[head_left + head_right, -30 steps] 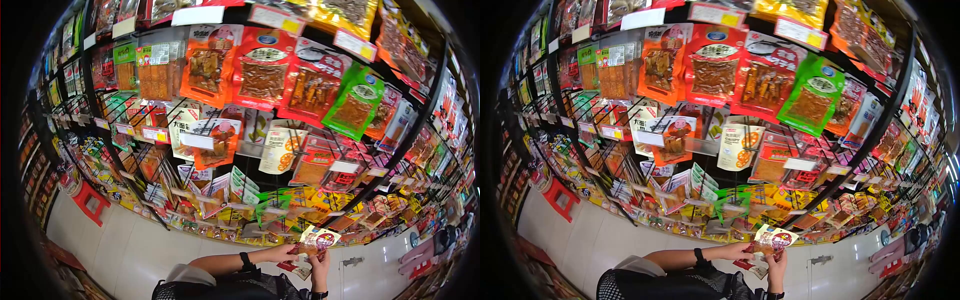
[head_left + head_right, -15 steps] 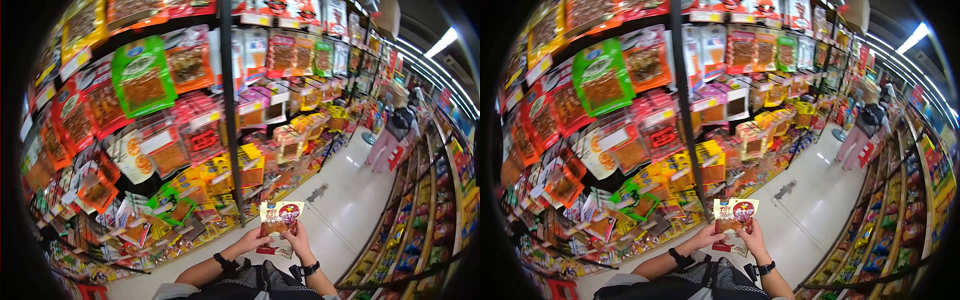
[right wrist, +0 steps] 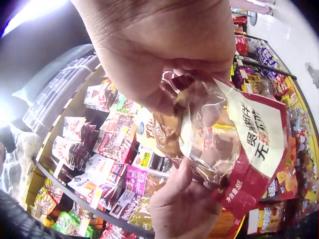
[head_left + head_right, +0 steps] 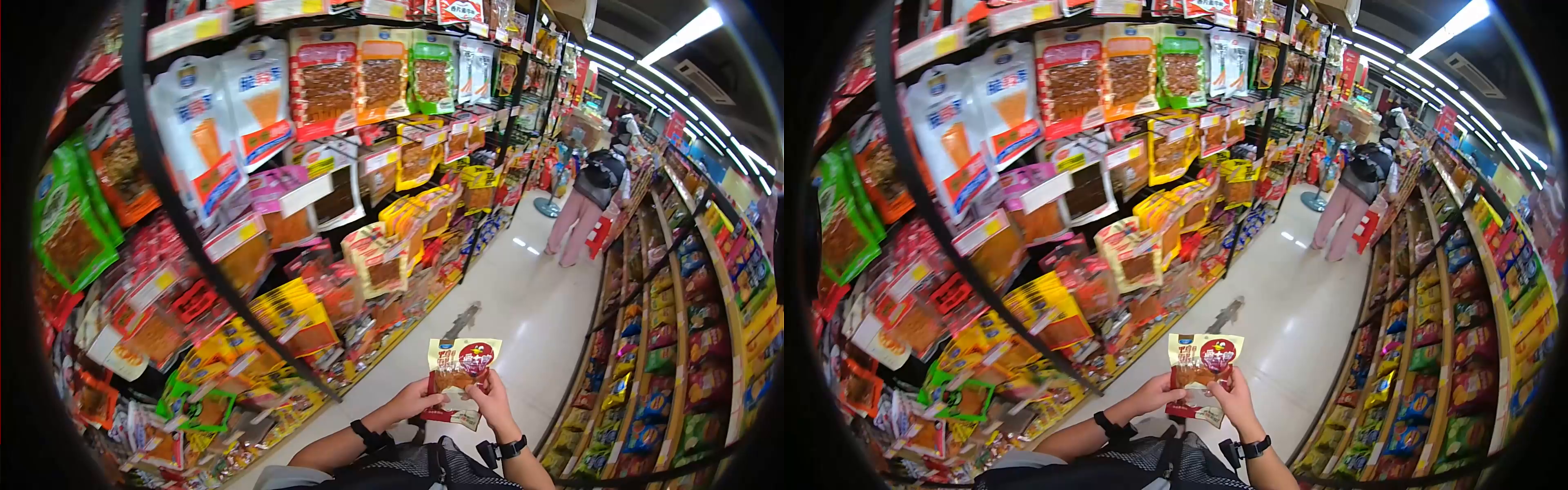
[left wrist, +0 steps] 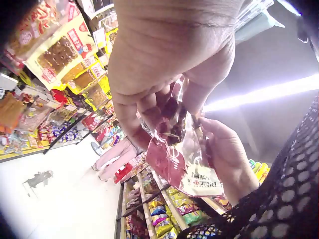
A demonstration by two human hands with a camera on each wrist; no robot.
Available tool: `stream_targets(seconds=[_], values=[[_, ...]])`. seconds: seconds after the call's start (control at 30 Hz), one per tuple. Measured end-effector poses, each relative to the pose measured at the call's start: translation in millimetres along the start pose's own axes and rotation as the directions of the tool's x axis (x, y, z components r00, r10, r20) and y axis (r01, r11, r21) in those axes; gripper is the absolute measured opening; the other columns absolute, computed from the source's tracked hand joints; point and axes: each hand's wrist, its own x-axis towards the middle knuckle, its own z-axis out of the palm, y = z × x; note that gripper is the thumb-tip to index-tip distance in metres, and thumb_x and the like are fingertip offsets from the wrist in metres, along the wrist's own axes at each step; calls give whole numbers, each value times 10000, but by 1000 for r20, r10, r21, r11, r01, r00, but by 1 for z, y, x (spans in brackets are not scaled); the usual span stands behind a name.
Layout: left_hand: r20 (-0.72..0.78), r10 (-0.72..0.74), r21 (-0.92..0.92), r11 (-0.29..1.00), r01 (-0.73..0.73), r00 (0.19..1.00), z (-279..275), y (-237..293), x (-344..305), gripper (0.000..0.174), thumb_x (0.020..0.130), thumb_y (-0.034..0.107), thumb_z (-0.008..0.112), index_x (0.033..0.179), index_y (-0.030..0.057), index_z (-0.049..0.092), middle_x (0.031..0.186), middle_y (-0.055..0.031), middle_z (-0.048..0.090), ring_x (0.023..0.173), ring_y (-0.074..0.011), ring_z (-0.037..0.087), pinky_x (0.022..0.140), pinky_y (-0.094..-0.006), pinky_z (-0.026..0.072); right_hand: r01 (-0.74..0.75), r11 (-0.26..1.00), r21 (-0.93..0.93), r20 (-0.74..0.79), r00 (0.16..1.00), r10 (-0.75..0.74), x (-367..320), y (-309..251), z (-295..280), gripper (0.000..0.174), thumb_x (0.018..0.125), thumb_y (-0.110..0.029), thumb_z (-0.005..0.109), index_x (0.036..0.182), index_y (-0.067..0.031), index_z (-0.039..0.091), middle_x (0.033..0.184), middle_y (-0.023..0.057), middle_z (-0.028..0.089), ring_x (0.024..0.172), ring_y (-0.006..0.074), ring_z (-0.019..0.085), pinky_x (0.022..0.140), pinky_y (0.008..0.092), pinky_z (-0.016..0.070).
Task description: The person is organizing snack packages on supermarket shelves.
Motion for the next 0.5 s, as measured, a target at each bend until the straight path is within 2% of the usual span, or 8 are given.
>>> stream_targets(seconds=[0.07,0.2,0.3,0.33,0.5], values=[[6,7,-42,999,-7,1000,-2,10,50,325,989,129,576,1283,4,518,1071,-73,679,940,-118,645,834,-285,536,-40,999,-34,-14,999,40,36,-15,-28,316,877,36,595,1179,9,505,1072,88,646,885,154,658,770,295,577],[18,39,-56,998,-38,999,-10,43,136,334,982,126,582,1289,6,530,1077,-71,668,948,-112,637,830,-281,536,20,1000,-2,-52,998,-20,111,-39,-65,300,886,40,586,1173,5,506,1062,91,654,882,154,662,762,296,571],[51,58,-57,997,-55,997,-24,48,195,331,978,133,590,1279,6,536,1080,-69,665,943,-116,633,833,-277,530,24,1000,16,-112,994,-22,148,-51,-86,297,890,37,588,1173,1,508,1062,89,658,877,153,664,760,294,571],[87,9,31,999,-12,996,-30,51,212,353,971,141,608,1290,9,534,1086,-53,661,937,-106,622,830,-275,522,15,999,52,-132,991,-8,158,-50,-95,300,890,34,591,1176,1,508,1061,87,659,872,152,664,759,291,570],[117,-20,103,995,8,993,-29,57,281,402,956,160,638,1317,23,527,1071,-20,657,921,-83,611,817,-268,513,-50,997,60,-140,989,58,211,-48,-146,299,894,14,604,1178,-1,512,1027,74,659,844,137,663,732,274,559]])
